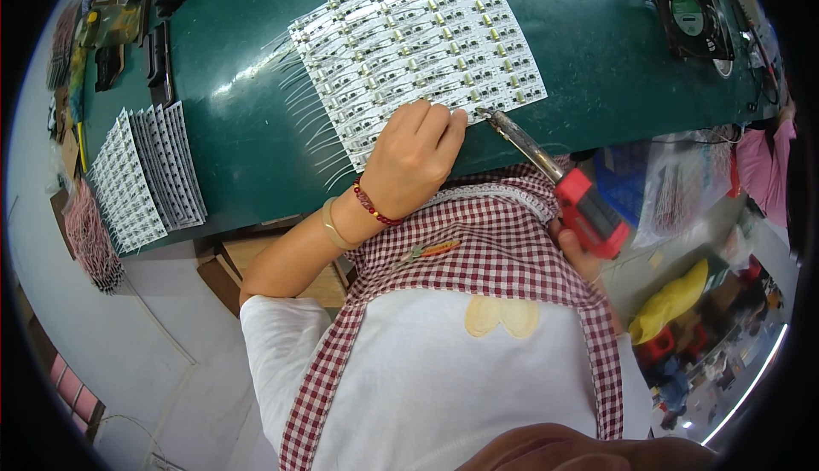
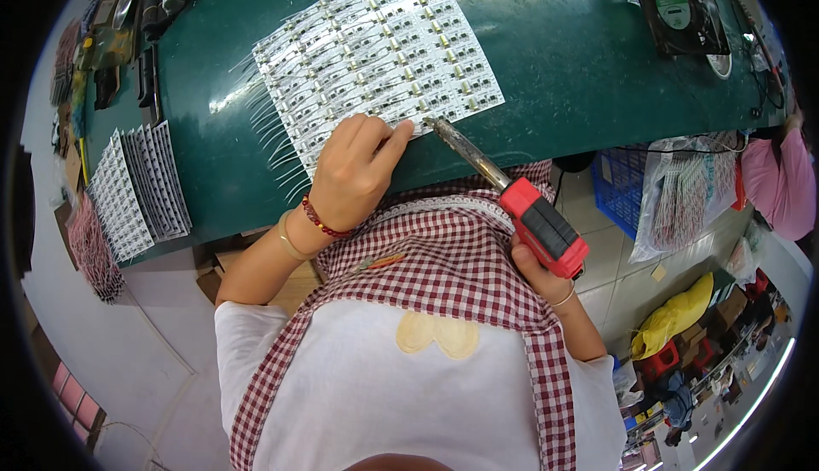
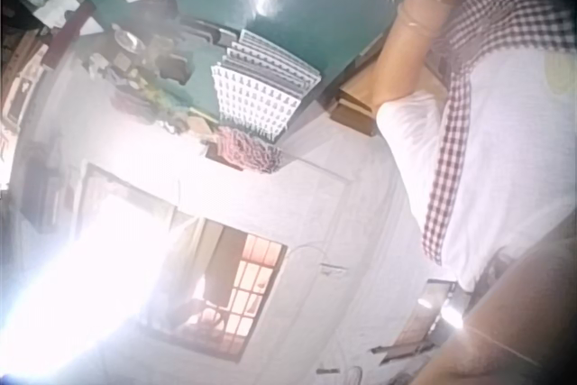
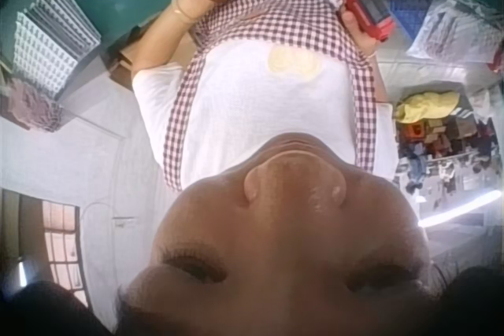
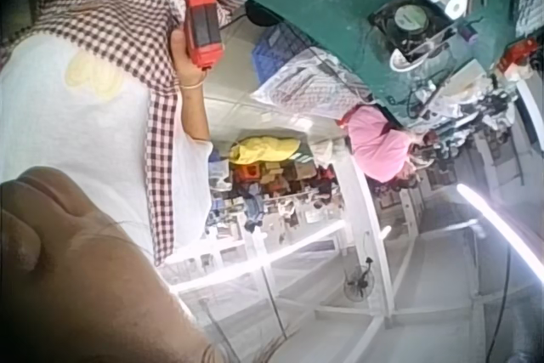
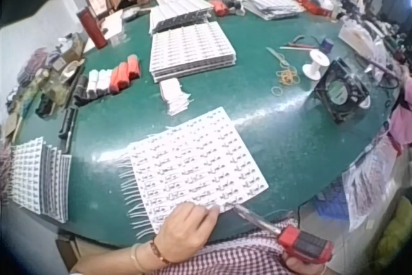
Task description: The person solders wires onto an array of small LED circuit boards using a handheld soldering iron.
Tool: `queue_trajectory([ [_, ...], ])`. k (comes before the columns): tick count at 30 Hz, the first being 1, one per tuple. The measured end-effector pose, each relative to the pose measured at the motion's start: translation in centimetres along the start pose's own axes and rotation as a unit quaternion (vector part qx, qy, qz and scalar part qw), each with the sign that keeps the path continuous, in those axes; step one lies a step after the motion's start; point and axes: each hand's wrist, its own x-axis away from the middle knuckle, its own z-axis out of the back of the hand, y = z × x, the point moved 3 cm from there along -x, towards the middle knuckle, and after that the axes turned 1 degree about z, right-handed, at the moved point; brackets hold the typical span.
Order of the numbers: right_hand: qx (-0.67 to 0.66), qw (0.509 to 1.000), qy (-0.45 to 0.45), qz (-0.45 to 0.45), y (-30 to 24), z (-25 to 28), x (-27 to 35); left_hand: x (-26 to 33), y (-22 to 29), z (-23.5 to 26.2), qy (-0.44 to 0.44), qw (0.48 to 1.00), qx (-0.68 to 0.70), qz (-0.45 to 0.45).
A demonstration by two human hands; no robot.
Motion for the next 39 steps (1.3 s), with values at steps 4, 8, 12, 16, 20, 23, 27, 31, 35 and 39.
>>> queue_trajectory([
  [4,0.015,1.000,-0.007,-0.004,-0.6,0.0,-0.2,-0.5,0.1,0.2,-0.016,1.000,-0.006,-0.003],
  [8,0.059,0.998,-0.026,0.018,0.4,0.3,-0.4,-0.6,-0.2,0.2,-0.022,1.000,0.012,0.002],
  [12,0.093,0.995,0.006,0.036,-0.3,-0.2,0.0,-0.6,-0.3,0.2,-0.031,0.999,0.013,0.004],
  [16,-0.052,0.997,0.054,-0.011,-0.3,-0.1,0.4,-0.6,-0.5,0.2,-0.025,0.999,0.022,0.003],
  [20,-0.063,0.998,0.024,-0.004,-0.6,0.1,0.1,-0.3,-0.8,0.1,-0.012,0.999,0.036,0.001],
  [23,-0.066,0.997,0.039,-0.012,0.4,0.2,0.7,0.1,-0.8,0.2,-0.002,0.999,0.047,-0.015],
  [27,-0.055,0.998,0.022,-0.025,0.8,0.3,0.6,0.2,-0.6,-0.1,-0.006,0.999,0.035,-0.017],
  [31,-0.027,0.999,0.016,-0.027,1.4,0.6,0.7,0.0,-0.4,-0.1,-0.011,0.999,0.017,-0.026],
  [35,0.016,0.998,0.051,0.018,0.0,-0.3,0.2,0.0,-0.2,-0.1,-0.010,1.000,0.010,-0.026],
  [39,0.028,0.999,0.028,0.000,0.3,0.2,0.2,-0.1,-0.1,-0.1,-0.007,1.000,0.010,-0.028],
])
